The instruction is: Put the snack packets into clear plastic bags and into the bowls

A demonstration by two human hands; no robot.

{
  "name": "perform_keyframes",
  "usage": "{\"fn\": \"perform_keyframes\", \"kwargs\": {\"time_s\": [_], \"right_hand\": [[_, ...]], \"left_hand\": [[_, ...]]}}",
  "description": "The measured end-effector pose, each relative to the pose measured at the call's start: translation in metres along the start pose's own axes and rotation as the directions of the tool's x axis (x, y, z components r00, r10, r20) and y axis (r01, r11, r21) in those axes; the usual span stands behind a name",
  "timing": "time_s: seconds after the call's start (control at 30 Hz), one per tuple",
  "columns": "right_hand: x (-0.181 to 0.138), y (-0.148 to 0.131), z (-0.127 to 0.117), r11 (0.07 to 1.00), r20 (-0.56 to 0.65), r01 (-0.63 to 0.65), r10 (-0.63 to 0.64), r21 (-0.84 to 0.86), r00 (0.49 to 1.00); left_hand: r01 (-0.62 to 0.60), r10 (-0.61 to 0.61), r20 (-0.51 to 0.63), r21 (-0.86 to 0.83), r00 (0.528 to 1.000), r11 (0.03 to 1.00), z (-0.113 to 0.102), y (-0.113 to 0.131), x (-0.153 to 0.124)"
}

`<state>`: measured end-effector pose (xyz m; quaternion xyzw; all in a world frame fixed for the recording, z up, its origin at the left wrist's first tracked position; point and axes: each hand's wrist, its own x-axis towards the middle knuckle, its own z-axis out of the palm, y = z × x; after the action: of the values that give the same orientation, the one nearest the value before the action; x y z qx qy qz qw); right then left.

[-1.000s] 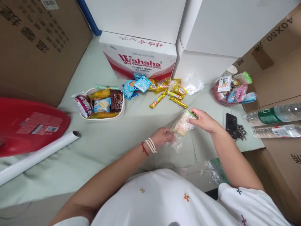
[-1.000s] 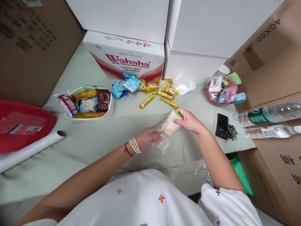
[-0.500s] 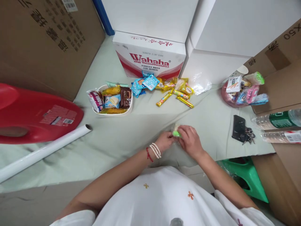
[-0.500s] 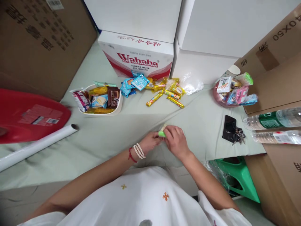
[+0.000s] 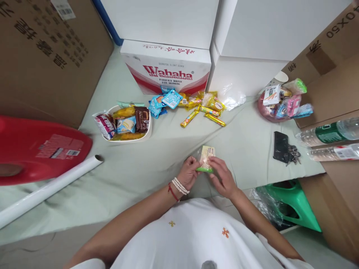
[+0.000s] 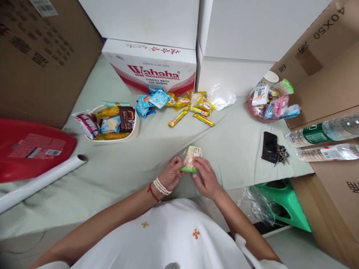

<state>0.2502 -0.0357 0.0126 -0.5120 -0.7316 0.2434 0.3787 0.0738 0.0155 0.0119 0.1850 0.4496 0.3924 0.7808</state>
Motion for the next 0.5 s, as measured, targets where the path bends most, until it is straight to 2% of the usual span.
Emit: {"fn": "perform_keyframes", "kwargs": {"time_s": [0.03, 0.07, 0.1, 0.13, 0.17, 0.23, 0.37, 0.43, 0.5], "right_hand": [[-0.001, 0.001, -0.001, 0.99, -0.084, -0.133, 0.136, 0.049, 0.987], [-0.002, 0.003, 0.0, 0.953, -0.162, -0.274, 0.293, 0.128, 0.942], [-0.002, 0.005, 0.001, 0.889, -0.201, -0.394, 0.44, 0.232, 0.875], [-0.001, 0.005, 0.004, 0.811, -0.185, -0.478, 0.555, 0.337, 0.811], [0.001, 0.005, 0.006, 0.738, -0.131, -0.527, 0.624, 0.421, 0.77], [0.005, 0.001, 0.013, 0.661, -0.028, -0.551, 0.653, 0.51, 0.757], [0.014, -0.007, 0.023, 0.651, -0.023, -0.491, 0.615, 0.578, 0.788], [0.018, -0.002, 0.016, 0.646, -0.034, -0.493, 0.625, 0.582, 0.78], [0.024, 0.011, -0.011, 0.695, -0.121, -0.515, 0.645, 0.502, 0.754]], "left_hand": [[-0.015, 0.015, -0.018, 0.025, 1.0, 1.0, 0.0, 0.0, 0.001], [-0.027, 0.028, -0.031, 0.051, 0.999, 0.998, 0.001, 0.0, 0.001], [-0.036, 0.039, -0.035, 0.077, 0.999, 0.996, 0.002, 0.0, 0.001], [-0.043, 0.046, -0.028, 0.103, 0.999, 0.994, 0.003, -0.001, 0.001], [-0.051, 0.053, -0.011, 0.131, 0.999, 0.99, 0.004, -0.003, 0.001], [-0.093, 0.085, 0.043, 0.213, 0.995, 0.973, 0.007, -0.007, 0.002], [-0.228, 0.161, 0.183, 0.449, 0.97, 0.864, 0.011, -0.013, 0.007], [-0.254, 0.149, 0.231, 0.54, 0.962, 0.803, 0.009, -0.011, 0.008], [-0.266, 0.139, 0.25, 0.599, 0.958, 0.755, 0.002, -0.004, 0.008]]}}
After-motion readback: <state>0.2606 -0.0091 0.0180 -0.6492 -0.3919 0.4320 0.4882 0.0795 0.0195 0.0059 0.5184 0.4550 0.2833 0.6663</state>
